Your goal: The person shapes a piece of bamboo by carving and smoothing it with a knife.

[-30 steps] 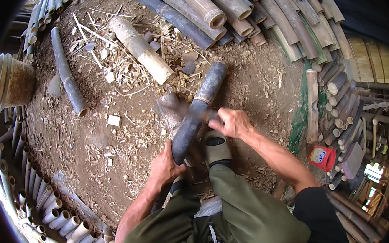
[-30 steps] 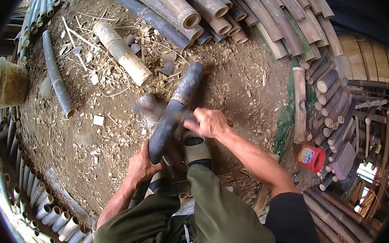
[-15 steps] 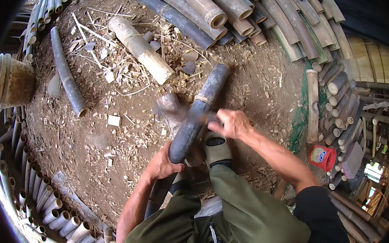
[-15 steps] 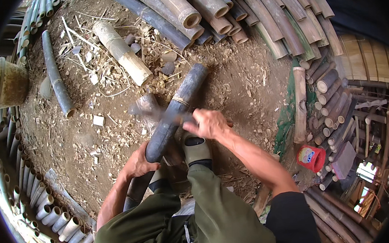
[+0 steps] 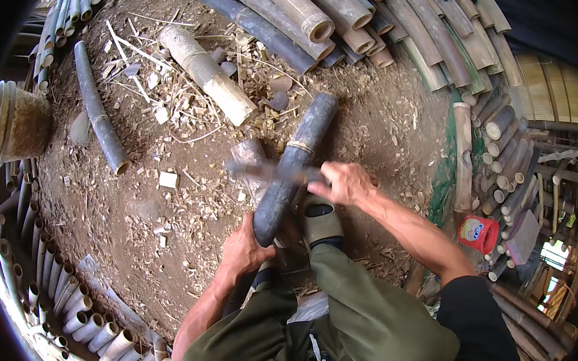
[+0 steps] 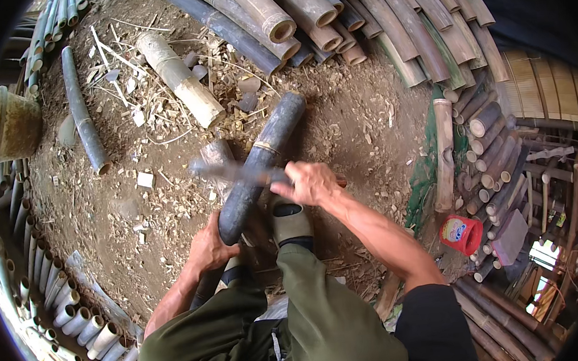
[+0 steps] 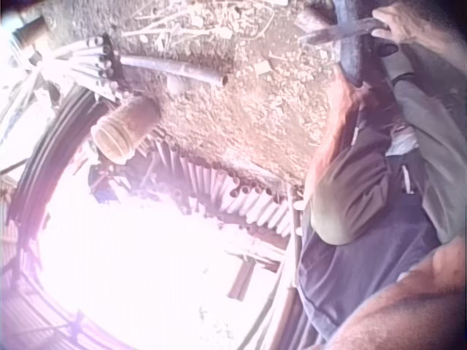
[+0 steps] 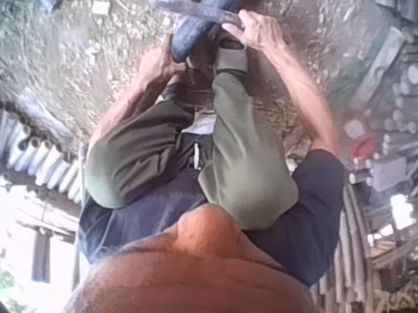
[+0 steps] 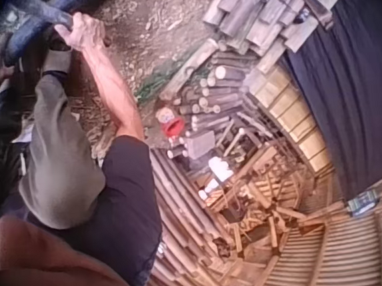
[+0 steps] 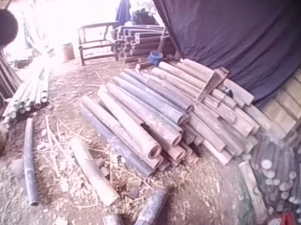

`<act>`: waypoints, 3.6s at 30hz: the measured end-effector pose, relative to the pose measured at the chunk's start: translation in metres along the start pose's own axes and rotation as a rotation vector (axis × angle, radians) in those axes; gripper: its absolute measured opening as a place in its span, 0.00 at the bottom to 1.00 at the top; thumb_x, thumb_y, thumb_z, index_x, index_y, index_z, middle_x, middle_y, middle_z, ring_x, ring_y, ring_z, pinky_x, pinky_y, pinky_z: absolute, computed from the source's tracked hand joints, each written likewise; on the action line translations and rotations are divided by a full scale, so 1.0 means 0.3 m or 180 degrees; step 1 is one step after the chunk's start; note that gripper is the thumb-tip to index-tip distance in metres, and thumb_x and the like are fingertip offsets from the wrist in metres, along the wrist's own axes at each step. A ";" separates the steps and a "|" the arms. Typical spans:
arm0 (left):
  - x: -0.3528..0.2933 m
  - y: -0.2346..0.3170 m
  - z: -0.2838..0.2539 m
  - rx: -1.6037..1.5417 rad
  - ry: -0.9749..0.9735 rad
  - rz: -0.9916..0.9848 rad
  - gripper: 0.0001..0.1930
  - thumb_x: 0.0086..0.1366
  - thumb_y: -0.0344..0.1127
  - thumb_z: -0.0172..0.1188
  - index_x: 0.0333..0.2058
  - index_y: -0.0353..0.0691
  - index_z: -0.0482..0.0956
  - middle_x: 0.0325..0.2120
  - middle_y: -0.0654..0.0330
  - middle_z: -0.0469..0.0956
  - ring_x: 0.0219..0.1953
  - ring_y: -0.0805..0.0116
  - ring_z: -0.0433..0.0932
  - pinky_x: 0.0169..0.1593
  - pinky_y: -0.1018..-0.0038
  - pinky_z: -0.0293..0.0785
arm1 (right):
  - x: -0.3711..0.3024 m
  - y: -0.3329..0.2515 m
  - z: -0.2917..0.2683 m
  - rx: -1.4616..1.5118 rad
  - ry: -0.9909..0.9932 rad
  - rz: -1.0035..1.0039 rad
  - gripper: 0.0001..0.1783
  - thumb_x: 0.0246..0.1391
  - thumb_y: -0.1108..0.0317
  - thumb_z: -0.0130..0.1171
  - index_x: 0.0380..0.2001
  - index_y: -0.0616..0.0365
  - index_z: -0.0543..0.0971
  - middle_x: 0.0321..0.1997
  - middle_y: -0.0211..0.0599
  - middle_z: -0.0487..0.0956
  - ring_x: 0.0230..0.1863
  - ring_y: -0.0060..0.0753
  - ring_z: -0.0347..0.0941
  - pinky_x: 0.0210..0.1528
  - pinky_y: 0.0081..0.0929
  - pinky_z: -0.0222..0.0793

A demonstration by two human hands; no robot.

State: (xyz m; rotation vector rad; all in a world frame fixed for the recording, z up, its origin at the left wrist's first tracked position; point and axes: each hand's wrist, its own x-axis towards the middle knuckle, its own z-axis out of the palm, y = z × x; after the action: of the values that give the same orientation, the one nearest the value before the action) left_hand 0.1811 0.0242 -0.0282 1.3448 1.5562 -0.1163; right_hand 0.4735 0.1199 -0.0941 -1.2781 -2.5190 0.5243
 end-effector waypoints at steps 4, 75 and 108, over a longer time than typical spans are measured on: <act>-0.008 -0.007 -0.002 -0.0108 -0.0090 -0.0019 0.46 0.45 0.42 0.70 0.62 0.37 0.59 0.36 0.37 0.80 0.41 0.38 0.80 0.47 0.53 0.75 | 0.033 0.027 -0.009 0.0410 -0.0342 0.1889 0.38 0.63 0.30 0.42 0.23 0.58 0.73 0.12 0.41 0.72 0.12 0.36 0.70 0.13 0.36 0.63; -0.195 -0.231 -0.255 -0.5842 0.0000 0.1006 0.34 0.63 0.56 0.58 0.54 0.28 0.68 0.41 0.44 0.80 0.36 0.56 0.83 0.45 0.64 0.82 | 0.203 -0.502 -0.350 0.3253 -0.0259 0.1345 0.24 0.59 0.67 0.60 0.55 0.69 0.71 0.22 0.27 0.75 0.17 0.17 0.71 0.18 0.19 0.67; -0.564 -0.015 -0.134 -0.3158 0.3138 0.3076 0.49 0.42 0.49 0.83 0.57 0.44 0.61 0.49 0.56 0.68 0.57 0.55 0.72 0.65 0.49 0.68 | -0.095 -0.554 -0.267 0.1226 -0.0469 0.0148 0.18 0.60 0.60 0.59 0.43 0.64 0.71 0.37 0.56 0.78 0.36 0.58 0.80 0.34 0.45 0.78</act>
State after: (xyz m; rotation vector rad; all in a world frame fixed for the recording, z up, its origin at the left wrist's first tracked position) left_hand 0.1264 -0.0662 0.1102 1.1581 1.1384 1.8776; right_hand 0.4020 0.0215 0.0477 -1.1870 -2.3456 1.0885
